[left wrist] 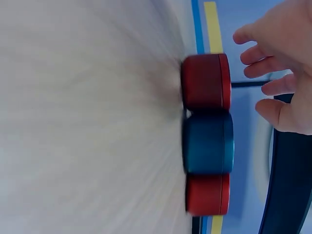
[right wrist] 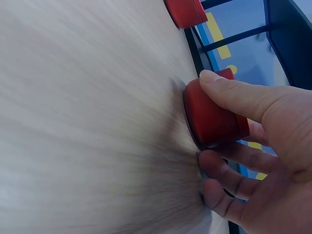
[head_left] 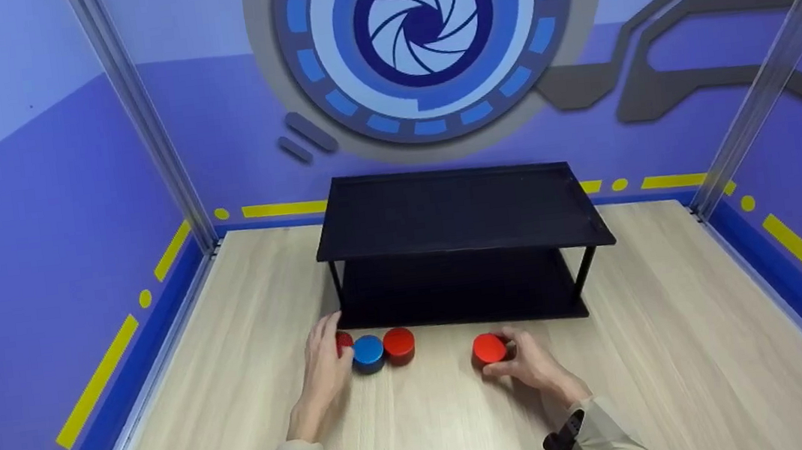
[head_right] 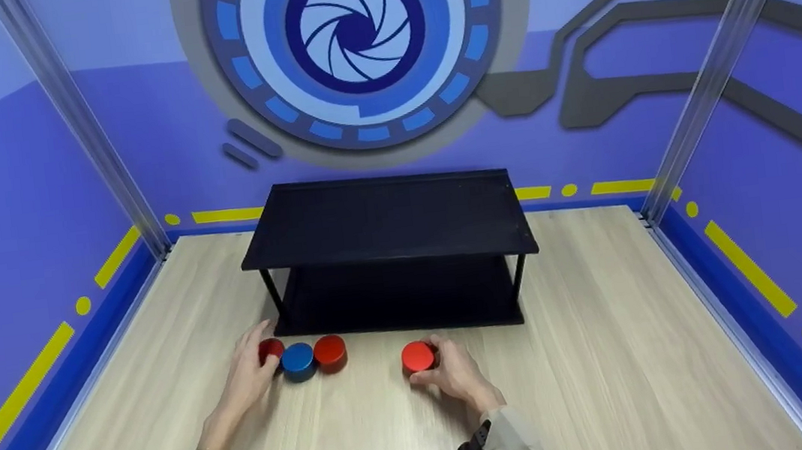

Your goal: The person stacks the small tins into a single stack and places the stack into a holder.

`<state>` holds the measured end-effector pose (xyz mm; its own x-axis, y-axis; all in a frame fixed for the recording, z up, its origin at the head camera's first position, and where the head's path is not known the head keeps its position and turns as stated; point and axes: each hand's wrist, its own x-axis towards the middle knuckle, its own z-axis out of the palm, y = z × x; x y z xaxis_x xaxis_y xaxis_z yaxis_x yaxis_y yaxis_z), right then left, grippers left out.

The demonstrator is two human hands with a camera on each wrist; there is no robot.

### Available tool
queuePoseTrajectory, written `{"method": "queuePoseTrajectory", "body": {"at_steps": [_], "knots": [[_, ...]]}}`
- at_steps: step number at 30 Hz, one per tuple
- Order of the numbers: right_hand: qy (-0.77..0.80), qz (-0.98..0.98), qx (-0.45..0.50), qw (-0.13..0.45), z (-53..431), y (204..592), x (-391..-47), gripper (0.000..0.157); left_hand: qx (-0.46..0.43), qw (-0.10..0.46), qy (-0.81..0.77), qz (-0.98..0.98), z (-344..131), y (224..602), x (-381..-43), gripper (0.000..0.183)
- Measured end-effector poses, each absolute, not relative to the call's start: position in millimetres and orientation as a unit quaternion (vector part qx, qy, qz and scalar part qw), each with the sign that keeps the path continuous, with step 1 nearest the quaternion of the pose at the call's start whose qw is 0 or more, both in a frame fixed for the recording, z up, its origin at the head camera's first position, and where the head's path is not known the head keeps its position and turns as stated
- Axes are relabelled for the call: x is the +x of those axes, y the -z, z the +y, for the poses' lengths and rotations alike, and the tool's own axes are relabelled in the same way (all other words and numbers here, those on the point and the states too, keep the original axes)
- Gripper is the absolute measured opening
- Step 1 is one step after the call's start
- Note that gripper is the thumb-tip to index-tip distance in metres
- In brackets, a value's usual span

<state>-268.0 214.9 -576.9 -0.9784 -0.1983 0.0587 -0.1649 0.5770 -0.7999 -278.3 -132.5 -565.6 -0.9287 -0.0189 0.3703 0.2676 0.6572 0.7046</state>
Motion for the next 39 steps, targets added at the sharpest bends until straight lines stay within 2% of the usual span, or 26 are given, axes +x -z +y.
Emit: {"method": "queuePoseTrajectory", "body": {"at_steps": [7, 11, 24, 39], "knots": [[0.447, 0.889, -0.099, 0.018, 215.0, 577.4, -268.9, 0.061, -0.010, 0.072, 0.437, -0.896, -148.6, 565.3, -280.2, 0.072], [0.448, 0.888, -0.102, 0.015, 215.9, 576.3, -269.1, 0.061, -0.008, 0.037, 0.454, -0.890, -154.3, 567.3, -283.8, 0.078], [0.444, 0.889, -0.112, 0.016, 217.1, 577.3, -269.4, 0.058, -0.016, -0.001, 0.468, -0.884, -158.8, 574.7, -285.1, 0.077], [0.448, 0.887, -0.115, 0.014, 216.5, 578.1, -269.7, 0.052, -0.007, 0.010, 0.482, -0.876, -158.4, 577.8, -286.1, 0.073]]}}
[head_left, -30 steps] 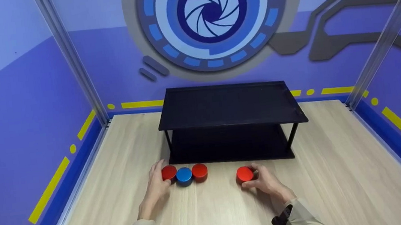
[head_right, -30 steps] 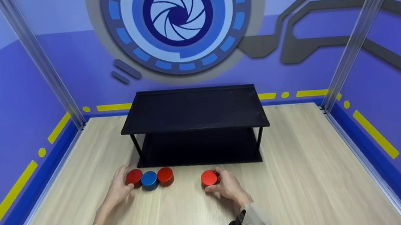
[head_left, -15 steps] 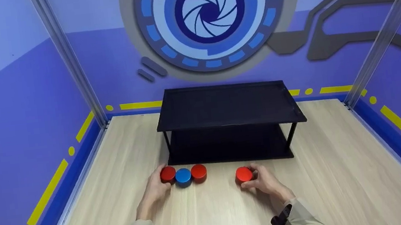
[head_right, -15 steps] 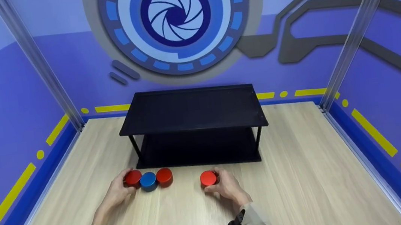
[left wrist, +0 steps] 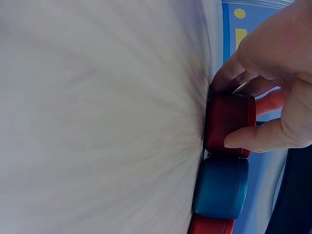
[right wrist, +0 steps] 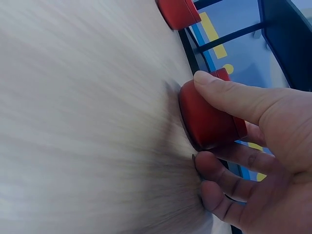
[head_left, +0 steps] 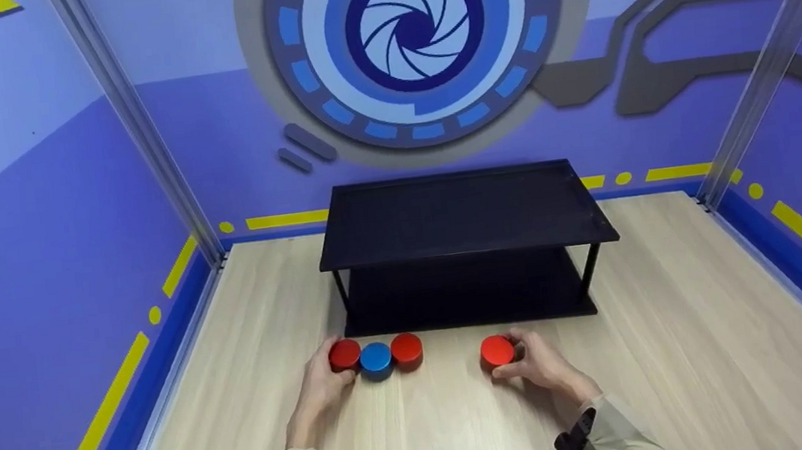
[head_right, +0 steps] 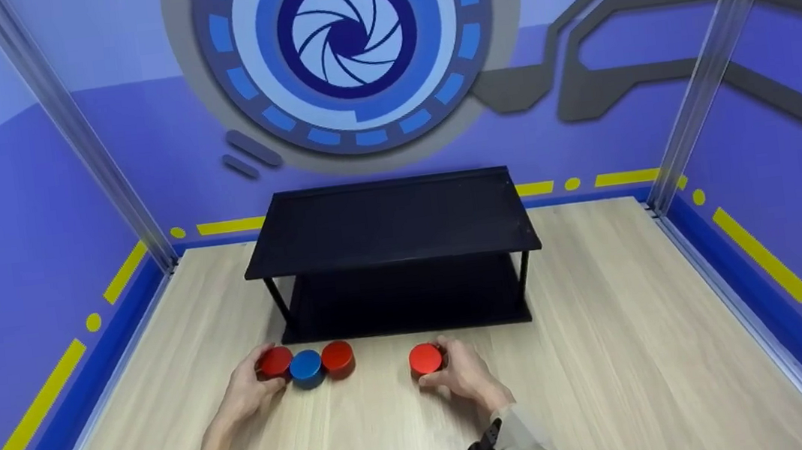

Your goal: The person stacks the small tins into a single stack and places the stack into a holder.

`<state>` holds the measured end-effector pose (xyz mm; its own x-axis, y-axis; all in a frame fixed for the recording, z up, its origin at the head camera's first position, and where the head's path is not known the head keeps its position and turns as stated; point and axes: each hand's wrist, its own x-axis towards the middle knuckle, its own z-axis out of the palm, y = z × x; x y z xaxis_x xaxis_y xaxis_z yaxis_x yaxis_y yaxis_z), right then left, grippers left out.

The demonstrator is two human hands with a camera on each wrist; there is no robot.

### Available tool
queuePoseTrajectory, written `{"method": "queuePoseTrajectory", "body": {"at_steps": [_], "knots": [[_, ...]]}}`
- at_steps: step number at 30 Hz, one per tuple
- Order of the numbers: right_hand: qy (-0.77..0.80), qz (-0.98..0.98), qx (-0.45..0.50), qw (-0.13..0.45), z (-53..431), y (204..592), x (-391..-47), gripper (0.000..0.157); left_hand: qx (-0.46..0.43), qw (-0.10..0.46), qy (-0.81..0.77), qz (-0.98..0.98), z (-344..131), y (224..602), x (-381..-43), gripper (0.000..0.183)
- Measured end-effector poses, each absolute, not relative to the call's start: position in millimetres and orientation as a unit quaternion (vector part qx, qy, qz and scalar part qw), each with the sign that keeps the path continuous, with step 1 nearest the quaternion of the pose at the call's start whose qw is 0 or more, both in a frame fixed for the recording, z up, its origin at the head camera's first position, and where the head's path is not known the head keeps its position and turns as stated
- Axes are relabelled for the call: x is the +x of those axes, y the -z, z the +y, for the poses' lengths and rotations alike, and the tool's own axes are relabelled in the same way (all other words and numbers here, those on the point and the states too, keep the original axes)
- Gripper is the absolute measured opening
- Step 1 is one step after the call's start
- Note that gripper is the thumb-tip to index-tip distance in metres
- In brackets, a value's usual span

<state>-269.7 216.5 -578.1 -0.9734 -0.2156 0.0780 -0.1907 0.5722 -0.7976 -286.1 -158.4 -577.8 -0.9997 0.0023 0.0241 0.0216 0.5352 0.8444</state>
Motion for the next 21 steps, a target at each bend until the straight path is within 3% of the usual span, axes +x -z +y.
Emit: {"method": "queuePoseTrajectory", "body": {"at_steps": [21], "knots": [[0.449, 0.886, -0.117, 0.018, 217.1, 577.5, -269.3, 0.055, -0.010, 0.020, 0.483, -0.875, -157.1, 577.8, -284.5, 0.069]]}}
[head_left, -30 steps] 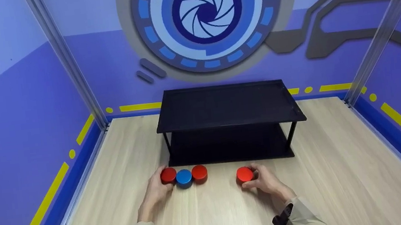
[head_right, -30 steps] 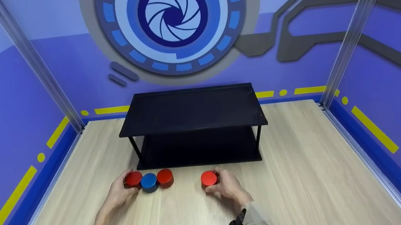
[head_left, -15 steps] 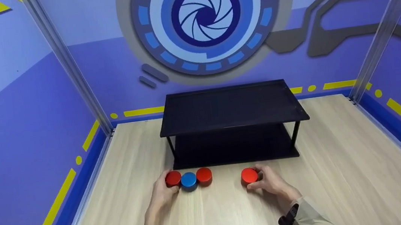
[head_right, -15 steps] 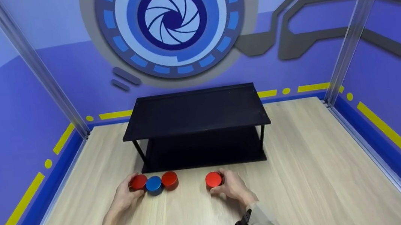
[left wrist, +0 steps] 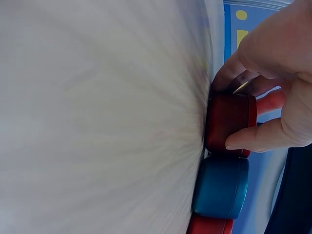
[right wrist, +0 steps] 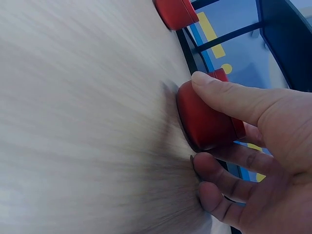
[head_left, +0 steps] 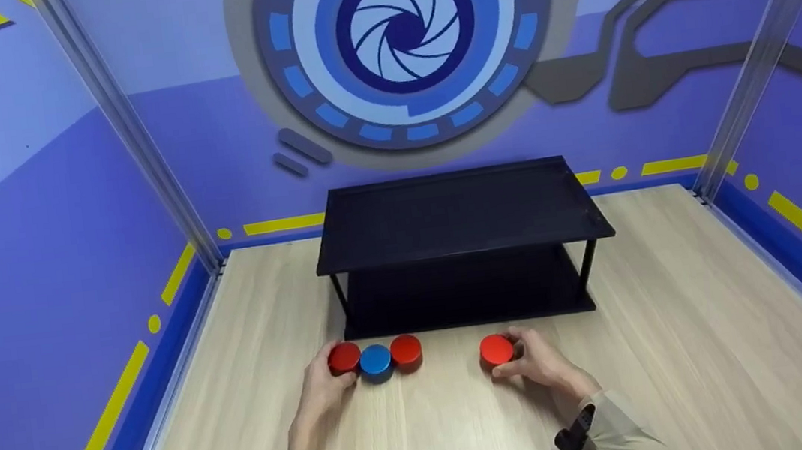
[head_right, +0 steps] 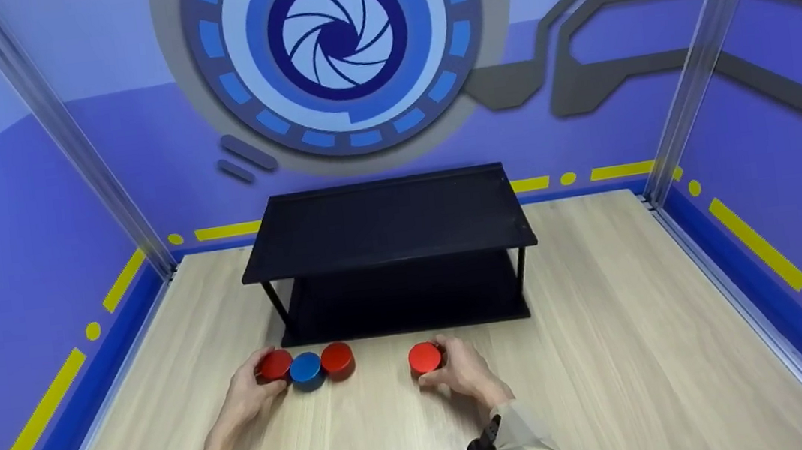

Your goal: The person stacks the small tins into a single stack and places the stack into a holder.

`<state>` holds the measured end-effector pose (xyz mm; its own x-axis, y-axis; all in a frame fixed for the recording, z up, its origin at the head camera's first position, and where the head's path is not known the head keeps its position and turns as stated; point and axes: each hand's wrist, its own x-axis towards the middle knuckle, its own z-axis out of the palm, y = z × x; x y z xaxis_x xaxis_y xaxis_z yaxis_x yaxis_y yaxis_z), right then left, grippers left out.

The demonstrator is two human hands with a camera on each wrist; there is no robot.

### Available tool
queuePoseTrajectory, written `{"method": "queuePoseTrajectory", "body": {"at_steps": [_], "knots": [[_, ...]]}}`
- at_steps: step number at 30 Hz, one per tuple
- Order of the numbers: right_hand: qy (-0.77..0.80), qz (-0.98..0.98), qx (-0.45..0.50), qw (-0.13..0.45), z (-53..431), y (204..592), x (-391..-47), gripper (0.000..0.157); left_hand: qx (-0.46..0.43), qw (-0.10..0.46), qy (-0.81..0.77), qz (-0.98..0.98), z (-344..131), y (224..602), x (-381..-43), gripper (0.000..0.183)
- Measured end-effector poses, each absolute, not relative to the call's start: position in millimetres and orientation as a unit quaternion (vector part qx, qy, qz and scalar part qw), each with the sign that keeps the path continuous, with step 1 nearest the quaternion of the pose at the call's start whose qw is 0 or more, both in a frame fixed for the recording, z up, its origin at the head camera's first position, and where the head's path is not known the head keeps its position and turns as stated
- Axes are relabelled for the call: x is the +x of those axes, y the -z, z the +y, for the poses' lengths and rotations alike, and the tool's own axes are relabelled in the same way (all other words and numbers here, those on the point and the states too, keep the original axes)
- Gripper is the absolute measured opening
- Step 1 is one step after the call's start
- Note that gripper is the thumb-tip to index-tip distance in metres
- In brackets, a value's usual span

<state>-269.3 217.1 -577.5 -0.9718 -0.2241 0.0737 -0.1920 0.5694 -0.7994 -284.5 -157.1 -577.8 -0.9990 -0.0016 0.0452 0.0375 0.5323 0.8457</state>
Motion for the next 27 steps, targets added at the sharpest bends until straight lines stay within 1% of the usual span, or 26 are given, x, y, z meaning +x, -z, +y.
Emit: {"method": "queuePoseTrajectory", "body": {"at_steps": [10, 18, 27], "knots": [[0.450, 0.884, -0.124, 0.014, 218.5, 577.1, -269.6, 0.055, 0.005, 0.020, 0.490, -0.871, -158.3, 578.7, -286.3, 0.073], [0.447, 0.886, -0.118, 0.017, 217.6, 576.1, -270.3, 0.052, -0.001, 0.031, 0.496, -0.867, -158.7, 578.1, -286.4, 0.069], [0.440, 0.890, -0.113, 0.020, 217.9, 576.6, -269.7, 0.053, 0.014, 0.028, 0.499, -0.866, -159.7, 579.3, -285.4, 0.067]]}}
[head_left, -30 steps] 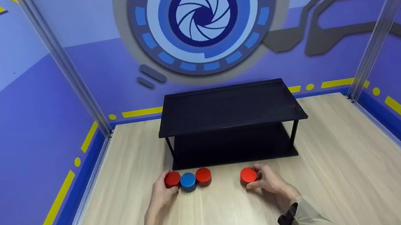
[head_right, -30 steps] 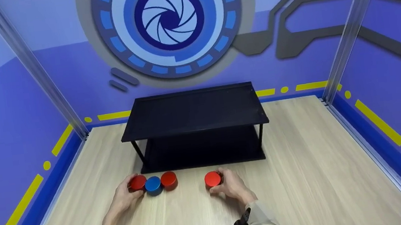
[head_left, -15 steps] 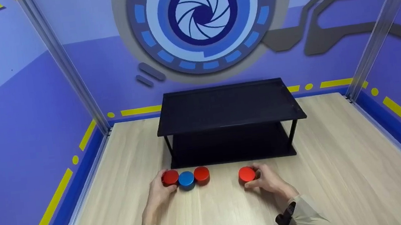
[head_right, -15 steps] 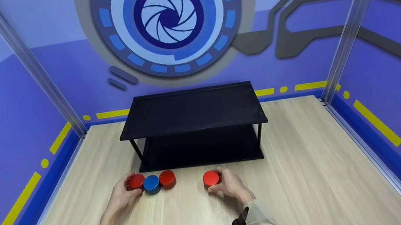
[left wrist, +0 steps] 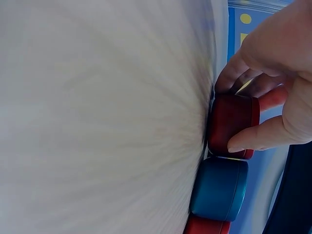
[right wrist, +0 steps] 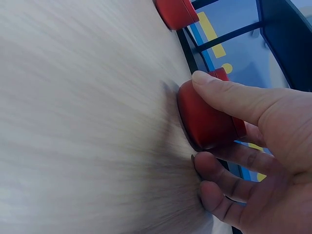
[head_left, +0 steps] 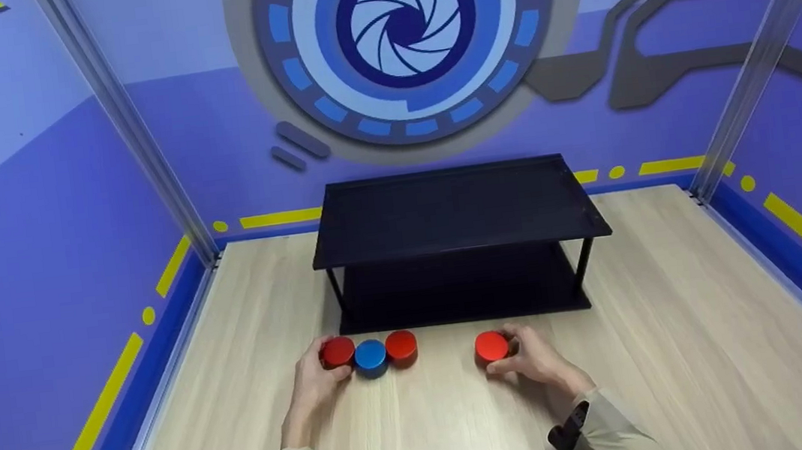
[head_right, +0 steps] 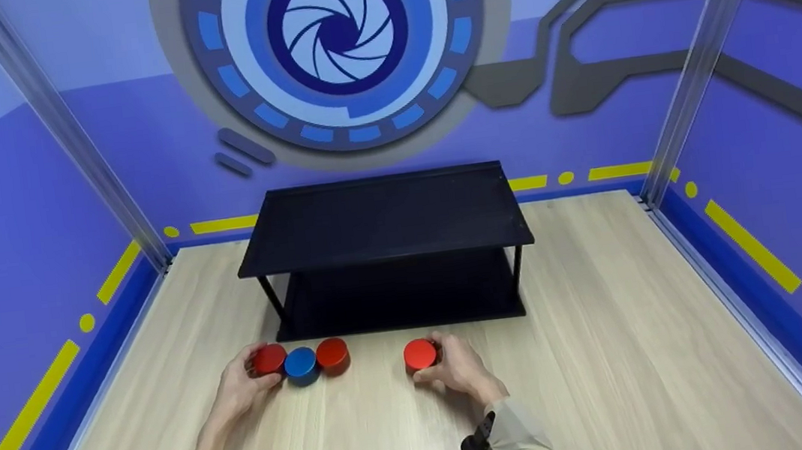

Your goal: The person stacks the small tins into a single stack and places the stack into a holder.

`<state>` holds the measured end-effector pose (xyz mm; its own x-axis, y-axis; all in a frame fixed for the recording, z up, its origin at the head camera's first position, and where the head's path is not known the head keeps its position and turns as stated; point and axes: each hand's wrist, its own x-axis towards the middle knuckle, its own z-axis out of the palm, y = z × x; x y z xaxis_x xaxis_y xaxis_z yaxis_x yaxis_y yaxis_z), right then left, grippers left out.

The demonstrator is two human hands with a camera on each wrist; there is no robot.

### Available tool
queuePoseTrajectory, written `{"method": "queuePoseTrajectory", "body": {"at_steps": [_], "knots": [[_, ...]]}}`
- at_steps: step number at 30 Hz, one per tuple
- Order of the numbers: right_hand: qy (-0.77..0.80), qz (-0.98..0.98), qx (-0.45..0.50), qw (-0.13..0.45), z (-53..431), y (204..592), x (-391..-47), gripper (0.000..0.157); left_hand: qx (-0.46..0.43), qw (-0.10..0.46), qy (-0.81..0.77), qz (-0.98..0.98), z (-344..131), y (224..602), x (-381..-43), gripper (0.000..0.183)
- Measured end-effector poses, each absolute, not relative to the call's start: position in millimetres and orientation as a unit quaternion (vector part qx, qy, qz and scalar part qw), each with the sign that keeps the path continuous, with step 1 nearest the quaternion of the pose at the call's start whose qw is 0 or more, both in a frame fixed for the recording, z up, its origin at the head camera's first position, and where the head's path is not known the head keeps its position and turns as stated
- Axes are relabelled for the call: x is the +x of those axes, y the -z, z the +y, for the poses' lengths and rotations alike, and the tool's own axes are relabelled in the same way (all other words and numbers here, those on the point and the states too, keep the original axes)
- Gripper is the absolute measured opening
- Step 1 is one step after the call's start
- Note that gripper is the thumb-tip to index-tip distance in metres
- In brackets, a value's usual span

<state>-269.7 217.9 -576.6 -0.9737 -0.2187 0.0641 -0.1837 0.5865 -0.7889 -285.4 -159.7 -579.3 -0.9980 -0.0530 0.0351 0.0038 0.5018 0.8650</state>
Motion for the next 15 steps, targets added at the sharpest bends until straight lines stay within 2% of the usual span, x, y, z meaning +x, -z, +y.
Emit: {"method": "queuePoseTrajectory", "body": {"at_steps": [15], "knots": [[0.441, 0.890, -0.117, 0.019, 219.3, 576.1, -270.1, 0.052, 0.025, 0.025, 0.520, -0.853, -159.0, 562.9, -288.5, 0.068]]}}
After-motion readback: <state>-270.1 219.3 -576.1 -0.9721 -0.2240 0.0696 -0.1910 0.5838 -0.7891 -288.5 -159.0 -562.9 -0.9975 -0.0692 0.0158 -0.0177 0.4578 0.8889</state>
